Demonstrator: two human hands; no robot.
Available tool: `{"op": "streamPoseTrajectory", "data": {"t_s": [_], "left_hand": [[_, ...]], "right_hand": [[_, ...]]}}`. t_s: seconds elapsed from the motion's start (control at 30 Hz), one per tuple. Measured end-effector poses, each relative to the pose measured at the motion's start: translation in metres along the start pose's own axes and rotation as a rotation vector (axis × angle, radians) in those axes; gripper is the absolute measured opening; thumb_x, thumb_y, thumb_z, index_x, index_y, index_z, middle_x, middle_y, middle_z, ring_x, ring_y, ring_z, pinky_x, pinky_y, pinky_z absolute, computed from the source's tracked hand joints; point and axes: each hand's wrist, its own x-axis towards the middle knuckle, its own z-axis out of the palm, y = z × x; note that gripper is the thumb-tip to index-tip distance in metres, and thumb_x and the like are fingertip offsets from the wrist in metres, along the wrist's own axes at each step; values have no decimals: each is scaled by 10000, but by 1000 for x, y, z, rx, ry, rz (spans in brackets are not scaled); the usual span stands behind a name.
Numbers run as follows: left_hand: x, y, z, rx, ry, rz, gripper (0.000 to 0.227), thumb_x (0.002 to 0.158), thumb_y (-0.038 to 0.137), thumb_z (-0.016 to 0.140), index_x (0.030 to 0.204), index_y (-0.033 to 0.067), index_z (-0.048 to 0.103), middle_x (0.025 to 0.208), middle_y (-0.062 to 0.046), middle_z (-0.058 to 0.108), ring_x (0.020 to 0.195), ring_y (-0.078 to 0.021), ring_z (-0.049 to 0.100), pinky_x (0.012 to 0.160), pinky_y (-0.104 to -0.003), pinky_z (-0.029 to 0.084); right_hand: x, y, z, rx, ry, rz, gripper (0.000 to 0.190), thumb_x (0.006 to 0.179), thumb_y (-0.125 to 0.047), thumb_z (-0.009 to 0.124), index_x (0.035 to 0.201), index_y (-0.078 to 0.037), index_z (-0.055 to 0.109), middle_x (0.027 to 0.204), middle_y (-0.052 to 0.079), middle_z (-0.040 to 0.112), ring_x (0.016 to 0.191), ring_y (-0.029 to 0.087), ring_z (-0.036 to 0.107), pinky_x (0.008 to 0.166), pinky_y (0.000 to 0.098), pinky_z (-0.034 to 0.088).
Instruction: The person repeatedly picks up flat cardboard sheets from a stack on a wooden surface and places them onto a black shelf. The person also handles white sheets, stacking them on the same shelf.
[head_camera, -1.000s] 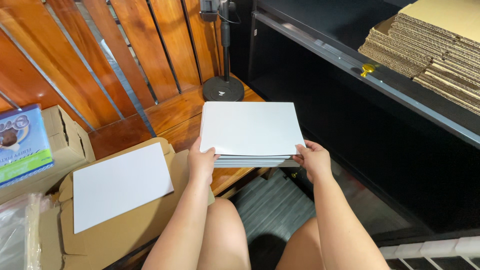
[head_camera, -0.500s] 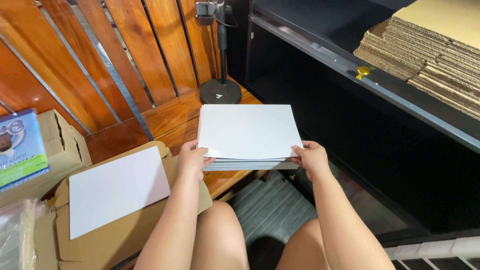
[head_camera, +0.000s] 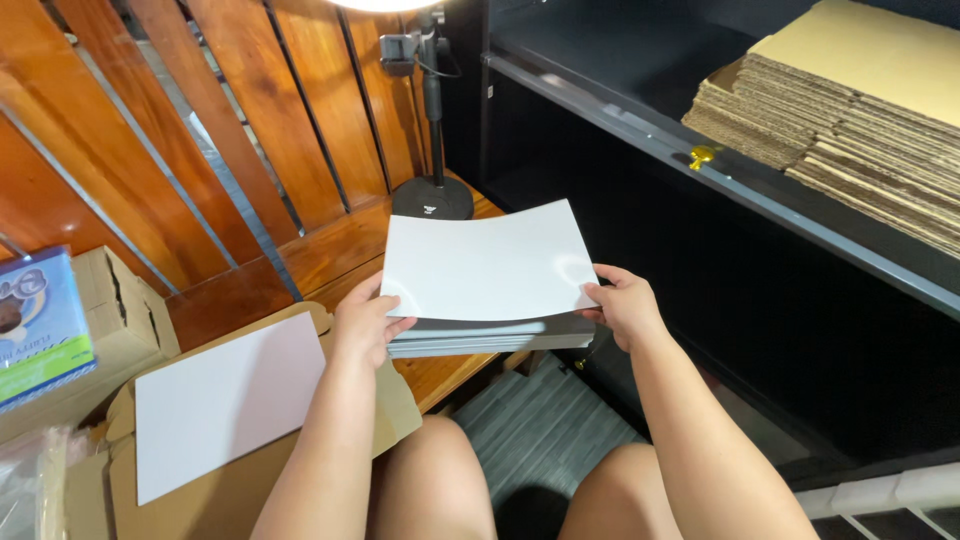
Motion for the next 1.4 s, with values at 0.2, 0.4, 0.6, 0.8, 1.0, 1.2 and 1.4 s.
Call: {"op": "streamPoseTrajectory", "data": {"t_s": [0.2,0.4,0.6,0.8,1.0,1.2,1.4], "left_hand": [[-38,25,-14,-107,-39,103,612,963,-36,549,1560,51,445,1373,-187,490,1151,-404,659,952,-490,596],[-89,74,9,-154,-241,311,670,897,-48,645,1539,40,475,1275,-104,634,1005,-196,691,888,-323,634],[-129,110,72,-135,-375,428,782,844,-59,709,1565,29,421,1328,-104,600,1041,-183,648,909,-344,648],[-147,150,150,-58,-552,394,574,899,-16,618,1467,54,570,1194,-76,699,1026,-160,665,936,-254,594],[-137,159,238,-50,-644,414,438,924,-25,641,1360,13,647,1061,-55,688,955,-152,664,933,-268,639],[-120,160,320,88,-602,389,265,931,-16,665,1182,27,737,894,-21,626,852,-128,639,875,-227,643],[-87,146,385,188,-523,426,487,922,21,658,1407,71,646,1073,-28,728,827,-85,642,755,-190,555]], "right_hand": [[-23,-47,-11,125,-61,-70,480,939,6,669,1415,1,611,1102,308,704,865,364,732,755,457,666],[-68,-120,-47,268,-46,-200,436,906,39,635,1341,50,645,1056,218,706,812,262,715,738,372,672],[-87,-165,-123,374,-7,-361,362,887,41,646,1243,9,696,935,128,702,693,207,736,673,285,692],[-110,-199,-199,341,109,-393,384,903,-6,630,1284,-12,676,1077,99,767,797,108,731,593,109,585],[-119,-209,-259,389,281,-436,352,903,-33,650,1253,-29,686,1091,60,778,816,90,736,696,119,636],[-105,-202,-304,418,394,-475,358,903,-27,651,1254,-73,698,1069,50,794,863,122,777,680,133,637],[-88,-203,-323,593,523,-422,454,832,57,715,1269,-26,624,1083,127,708,872,219,763,743,249,730]]}}
